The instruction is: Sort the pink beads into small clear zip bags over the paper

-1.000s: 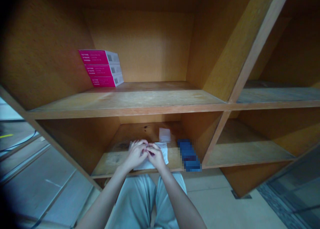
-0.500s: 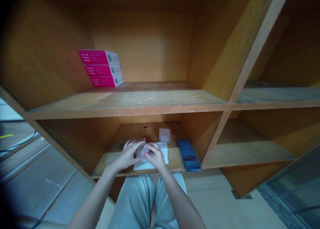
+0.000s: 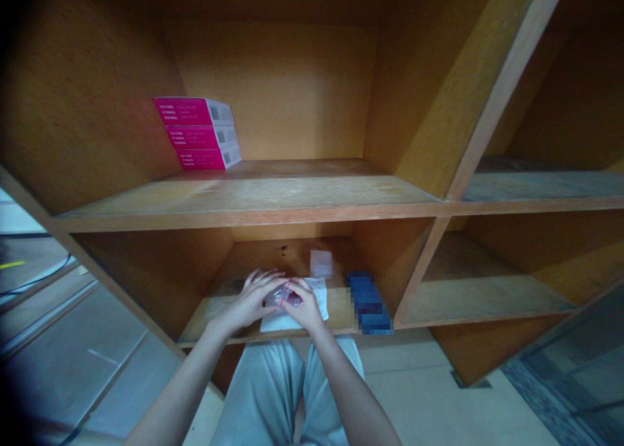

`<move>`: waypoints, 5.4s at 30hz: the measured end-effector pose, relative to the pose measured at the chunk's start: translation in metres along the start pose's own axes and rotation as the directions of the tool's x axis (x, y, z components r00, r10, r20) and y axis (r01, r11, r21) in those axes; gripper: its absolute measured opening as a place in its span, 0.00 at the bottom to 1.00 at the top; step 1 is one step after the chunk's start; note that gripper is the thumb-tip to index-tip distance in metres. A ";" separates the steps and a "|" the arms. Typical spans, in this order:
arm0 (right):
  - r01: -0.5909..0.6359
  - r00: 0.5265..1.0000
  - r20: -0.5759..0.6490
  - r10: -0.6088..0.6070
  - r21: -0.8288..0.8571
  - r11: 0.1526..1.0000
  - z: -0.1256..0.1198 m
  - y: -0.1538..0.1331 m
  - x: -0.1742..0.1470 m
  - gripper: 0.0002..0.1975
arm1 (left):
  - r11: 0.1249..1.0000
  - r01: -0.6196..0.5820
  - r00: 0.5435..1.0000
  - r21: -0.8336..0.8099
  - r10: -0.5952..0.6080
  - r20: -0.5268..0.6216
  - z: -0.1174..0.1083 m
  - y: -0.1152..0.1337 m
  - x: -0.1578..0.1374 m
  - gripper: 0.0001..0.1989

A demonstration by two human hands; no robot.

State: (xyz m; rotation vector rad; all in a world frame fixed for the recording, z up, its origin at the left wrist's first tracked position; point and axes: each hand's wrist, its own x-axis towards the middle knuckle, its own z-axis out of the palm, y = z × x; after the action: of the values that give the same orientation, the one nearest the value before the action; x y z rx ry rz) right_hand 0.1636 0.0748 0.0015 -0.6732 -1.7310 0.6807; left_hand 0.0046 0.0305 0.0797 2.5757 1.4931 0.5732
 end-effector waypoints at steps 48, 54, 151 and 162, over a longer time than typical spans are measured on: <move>-0.105 0.950 -0.292 0.113 0.045 0.993 -0.004 0.008 0.003 0.09 | 0.845 0.276 0.848 -0.457 -0.438 -0.297 0.091 -0.045 -0.016 0.22; -0.180 0.956 -0.231 0.179 0.016 0.983 -0.010 0.017 0.019 0.10 | 0.779 0.284 0.841 -0.560 -0.482 -0.244 0.087 -0.046 -0.018 0.21; -0.229 0.875 0.351 0.334 -0.308 0.923 0.004 -0.008 0.058 0.07 | 0.541 0.208 0.843 -0.815 -0.522 -0.131 0.076 -0.042 -0.018 0.23; -0.225 0.880 0.295 0.372 -0.430 0.874 0.000 0.004 0.055 0.12 | 0.544 0.212 0.848 -0.812 -0.516 -0.125 0.076 -0.042 -0.019 0.24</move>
State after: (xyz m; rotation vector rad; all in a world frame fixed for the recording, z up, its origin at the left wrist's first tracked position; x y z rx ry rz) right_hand 0.1516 0.1174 0.0340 -1.1730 -2.1644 0.7218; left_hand -0.0094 0.0424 -0.0073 1.4650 1.3685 1.3177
